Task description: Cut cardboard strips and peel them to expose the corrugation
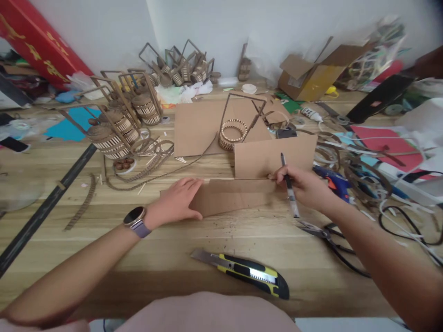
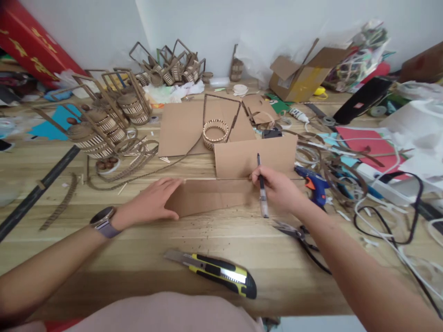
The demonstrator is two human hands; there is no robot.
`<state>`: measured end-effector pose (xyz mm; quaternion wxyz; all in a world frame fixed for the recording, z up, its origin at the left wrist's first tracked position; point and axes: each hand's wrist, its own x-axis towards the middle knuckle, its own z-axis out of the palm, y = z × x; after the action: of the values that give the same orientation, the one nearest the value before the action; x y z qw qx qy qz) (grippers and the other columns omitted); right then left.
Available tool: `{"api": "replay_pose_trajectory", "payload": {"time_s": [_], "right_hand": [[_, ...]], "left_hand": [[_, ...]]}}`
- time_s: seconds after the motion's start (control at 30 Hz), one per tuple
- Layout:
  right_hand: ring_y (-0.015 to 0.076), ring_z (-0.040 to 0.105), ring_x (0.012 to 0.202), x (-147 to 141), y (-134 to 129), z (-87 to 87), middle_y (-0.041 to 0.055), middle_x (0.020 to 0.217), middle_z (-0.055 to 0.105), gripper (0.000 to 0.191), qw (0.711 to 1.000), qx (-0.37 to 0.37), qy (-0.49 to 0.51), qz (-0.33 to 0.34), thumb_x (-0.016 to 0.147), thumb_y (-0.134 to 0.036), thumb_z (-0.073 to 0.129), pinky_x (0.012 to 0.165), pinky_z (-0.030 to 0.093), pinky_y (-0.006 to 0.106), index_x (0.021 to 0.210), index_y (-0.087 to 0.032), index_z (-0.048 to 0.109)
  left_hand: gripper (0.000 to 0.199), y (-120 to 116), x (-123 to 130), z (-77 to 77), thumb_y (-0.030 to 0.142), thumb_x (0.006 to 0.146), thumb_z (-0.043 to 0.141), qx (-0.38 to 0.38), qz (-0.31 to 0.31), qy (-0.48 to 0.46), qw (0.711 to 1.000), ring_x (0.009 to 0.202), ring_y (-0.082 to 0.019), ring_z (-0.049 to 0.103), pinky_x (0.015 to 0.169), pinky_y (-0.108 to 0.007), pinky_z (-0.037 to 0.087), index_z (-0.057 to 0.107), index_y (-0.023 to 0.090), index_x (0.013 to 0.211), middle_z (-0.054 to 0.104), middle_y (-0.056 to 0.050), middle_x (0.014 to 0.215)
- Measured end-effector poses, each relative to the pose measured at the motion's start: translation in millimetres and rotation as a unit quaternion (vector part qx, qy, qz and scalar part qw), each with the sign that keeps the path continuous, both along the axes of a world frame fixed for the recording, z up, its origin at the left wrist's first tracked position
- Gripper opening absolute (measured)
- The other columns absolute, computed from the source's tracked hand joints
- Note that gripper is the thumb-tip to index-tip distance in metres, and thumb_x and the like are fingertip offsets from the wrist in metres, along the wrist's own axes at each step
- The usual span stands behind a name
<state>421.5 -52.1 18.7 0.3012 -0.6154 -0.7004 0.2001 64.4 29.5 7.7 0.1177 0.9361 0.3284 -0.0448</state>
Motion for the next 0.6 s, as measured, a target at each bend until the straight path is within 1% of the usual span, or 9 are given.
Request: {"api": "replay_pose_trajectory", "payload": {"time_s": [0.03,0.17,0.27,0.37,0.43,0.5,0.6], "right_hand": [[0.0208,0.059,0.069,-10.6,2.8,-2.5,0.0021,0.073,0.063,0.001,1.0,-0.006,0.005,0.019,0.073,-0.025,0.053,0.067,0.048,0.035,0.073,-0.025,0.053],[0.0161,0.054,0.065,-61.2,16.6,-13.3,-0.0017,0.07,0.058,0.013,0.994,-0.041,0.025,0.102,0.067,-0.014,0.048,0.064,0.043,0.028,0.074,-0.024,0.052],[0.0134,0.051,0.065,-99.5,28.7,-21.2,-0.0027,0.07,0.058,0.018,0.987,-0.055,0.034,0.148,0.065,-0.009,0.045,0.064,0.041,0.025,0.075,-0.023,0.051],[0.0128,0.05,0.066,-128.6,39.5,-29.2,-0.0027,0.07,0.057,0.019,0.982,-0.059,0.036,0.177,0.065,-0.007,0.045,0.065,0.04,0.024,0.073,-0.023,0.051],[0.0128,0.051,0.066,-139.5,43.9,-33.3,-0.0023,0.07,0.058,0.018,0.98,-0.062,0.036,0.187,0.065,-0.006,0.045,0.065,0.04,0.025,0.072,-0.022,0.05],[0.013,0.053,0.067,-141.7,45.1,-35.1,-0.0018,0.071,0.059,0.018,0.979,-0.067,0.032,0.19,0.068,-0.007,0.045,0.066,0.041,0.025,0.074,-0.022,0.051],[0.0142,0.056,0.069,-127.6,40.0,-33.2,-0.0008,0.074,0.063,0.009,0.981,-0.075,0.018,0.181,0.077,-0.014,0.049,0.066,0.043,0.026,0.077,-0.023,0.053]], "left_hand": [[0.083,0.6,-7.3,1.6,0.054,0.085,0.068,0.006,0.018,-0.014,1.0,0.141,-0.035,0.039,0.115,-0.046,0.033,0.037,0.013,0.15,0.044,-0.019,0.154],[0.054,-2.8,-42.8,3.8,0.048,0.098,0.053,0.047,0.069,-0.081,0.993,0.135,-0.032,0.047,0.113,-0.049,0.037,0.051,0.016,0.141,0.052,-0.016,0.147],[0.042,-13.0,-63.3,-1.3,0.04,0.099,0.054,0.06,0.078,-0.098,0.99,0.126,-0.03,0.052,0.109,-0.048,0.041,0.058,0.017,0.134,0.059,-0.014,0.138],[0.038,-23.7,-74.2,-8.2,0.031,0.098,0.057,0.045,0.092,-0.084,0.991,0.118,-0.029,0.054,0.103,-0.046,0.045,0.06,0.018,0.133,0.062,-0.013,0.13],[0.038,-27.6,-78.2,-12.3,0.026,0.096,0.058,0.025,0.101,-0.072,0.992,0.113,-0.029,0.056,0.099,-0.044,0.047,0.061,0.016,0.132,0.062,-0.013,0.123],[0.035,-28.1,-81.2,-16.2,0.022,0.096,0.056,0.008,0.108,-0.068,0.992,0.106,-0.027,0.057,0.094,-0.041,0.048,0.063,0.016,0.13,0.062,-0.012,0.113],[0.031,-25.6,-85.5,-22.0,0.018,0.097,0.051,0.001,0.118,-0.076,0.99,0.098,-0.024,0.058,0.088,-0.037,0.05,0.067,0.02,0.124,0.06,-0.008,0.1]]}}
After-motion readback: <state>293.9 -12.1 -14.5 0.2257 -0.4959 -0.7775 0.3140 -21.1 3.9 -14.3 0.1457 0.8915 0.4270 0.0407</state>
